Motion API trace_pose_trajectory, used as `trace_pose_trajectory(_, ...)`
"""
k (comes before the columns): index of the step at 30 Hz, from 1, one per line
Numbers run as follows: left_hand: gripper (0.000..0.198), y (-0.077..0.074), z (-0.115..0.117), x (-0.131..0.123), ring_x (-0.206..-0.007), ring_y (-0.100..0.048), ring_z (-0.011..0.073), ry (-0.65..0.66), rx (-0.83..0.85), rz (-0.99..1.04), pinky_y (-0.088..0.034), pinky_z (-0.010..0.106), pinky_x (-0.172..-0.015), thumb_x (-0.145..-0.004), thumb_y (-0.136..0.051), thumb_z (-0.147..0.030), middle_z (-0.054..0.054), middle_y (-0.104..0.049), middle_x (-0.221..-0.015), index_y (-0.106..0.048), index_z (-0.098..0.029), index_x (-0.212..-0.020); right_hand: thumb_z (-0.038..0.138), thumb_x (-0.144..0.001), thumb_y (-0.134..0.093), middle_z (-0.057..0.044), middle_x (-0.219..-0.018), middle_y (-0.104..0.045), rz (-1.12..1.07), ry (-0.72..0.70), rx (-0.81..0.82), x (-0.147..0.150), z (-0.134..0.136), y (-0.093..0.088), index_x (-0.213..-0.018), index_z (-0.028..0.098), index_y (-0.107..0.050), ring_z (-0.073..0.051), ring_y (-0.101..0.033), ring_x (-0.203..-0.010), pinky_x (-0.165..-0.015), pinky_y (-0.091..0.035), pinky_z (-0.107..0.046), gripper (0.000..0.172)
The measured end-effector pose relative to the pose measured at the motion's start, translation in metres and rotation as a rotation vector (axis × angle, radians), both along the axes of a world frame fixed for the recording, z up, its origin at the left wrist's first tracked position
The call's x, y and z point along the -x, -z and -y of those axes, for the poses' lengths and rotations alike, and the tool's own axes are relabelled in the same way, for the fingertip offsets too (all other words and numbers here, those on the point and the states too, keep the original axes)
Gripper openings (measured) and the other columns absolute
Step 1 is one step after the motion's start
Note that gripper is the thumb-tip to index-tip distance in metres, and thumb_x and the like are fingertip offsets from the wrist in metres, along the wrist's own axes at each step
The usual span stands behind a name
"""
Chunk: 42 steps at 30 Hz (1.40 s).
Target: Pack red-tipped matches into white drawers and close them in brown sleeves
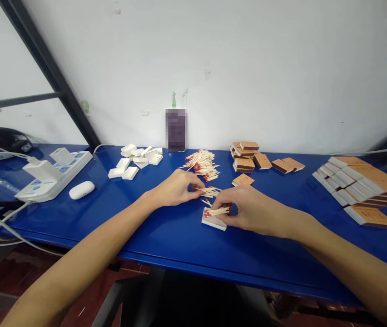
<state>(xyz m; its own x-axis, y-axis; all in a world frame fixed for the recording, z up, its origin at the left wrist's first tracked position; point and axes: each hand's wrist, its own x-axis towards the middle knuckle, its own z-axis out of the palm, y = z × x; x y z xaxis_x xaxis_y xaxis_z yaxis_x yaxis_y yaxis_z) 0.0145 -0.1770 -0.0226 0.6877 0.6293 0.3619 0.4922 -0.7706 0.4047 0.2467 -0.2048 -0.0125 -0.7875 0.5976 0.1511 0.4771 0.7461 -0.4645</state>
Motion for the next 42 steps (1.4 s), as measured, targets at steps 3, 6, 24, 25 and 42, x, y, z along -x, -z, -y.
trace_pose_trajectory(3,0.01,-0.001,0.002,-0.002,-0.074,-0.067,0.0127,0.0,0.025,0.039,-0.049,0.024,-0.072,-0.085,-0.064,-0.02,0.002,-0.074,-0.084,-0.073,-0.016,-0.086,0.023,-0.086,-0.062,-0.001,-0.084,-0.074,0.01,-0.012,0.022,0.001,0.004,-0.001,-0.088,0.024,-0.073,-0.016,-0.065,-0.07,-0.059,-0.045,-0.026,0.011)
trace_pose_trajectory(6,0.011,-0.003,0.004,-0.003,-0.072,-0.066,0.0124,0.002,0.059,0.059,-0.049,0.024,-0.07,-0.085,-0.065,-0.023,0.002,-0.074,-0.083,-0.073,-0.016,-0.086,0.029,-0.087,-0.062,-0.002,-0.084,-0.074,-0.003,-0.036,0.047,0.001,0.007,-0.006,-0.09,0.025,-0.073,-0.016,-0.064,-0.07,-0.06,-0.046,-0.026,0.012)
trace_pose_trajectory(24,0.011,-0.01,0.028,-0.022,-0.066,-0.059,0.0111,0.243,0.151,-0.08,-0.044,0.022,-0.064,-0.084,-0.064,-0.019,0.001,-0.07,-0.072,-0.072,-0.015,-0.079,0.04,-0.091,-0.053,0.003,-0.059,-0.055,0.153,0.082,0.179,-0.016,-0.022,-0.002,-0.068,0.021,-0.06,-0.011,-0.044,-0.051,-0.047,-0.031,-0.026,0.031)
trace_pose_trajectory(25,0.011,-0.01,0.028,-0.022,-0.067,-0.059,0.0111,0.246,0.148,-0.08,-0.044,0.022,-0.064,-0.085,-0.064,-0.02,0.001,-0.069,-0.073,-0.072,-0.015,-0.08,0.039,-0.09,-0.054,0.003,-0.058,-0.053,0.138,0.082,0.223,-0.015,-0.023,-0.002,-0.069,0.021,-0.061,-0.011,-0.043,-0.051,-0.047,-0.031,-0.025,0.029)
trace_pose_trajectory(42,0.033,-0.007,0.028,-0.023,-0.068,-0.056,0.0122,0.185,0.082,-0.094,-0.041,0.024,-0.065,-0.082,-0.071,-0.046,0.002,-0.063,-0.078,-0.072,-0.016,-0.093,0.029,-0.085,-0.053,0.006,-0.058,-0.043,0.167,0.042,0.38,-0.013,-0.019,-0.009,-0.072,0.019,-0.061,-0.009,-0.037,-0.052,-0.048,-0.027,-0.025,0.018)
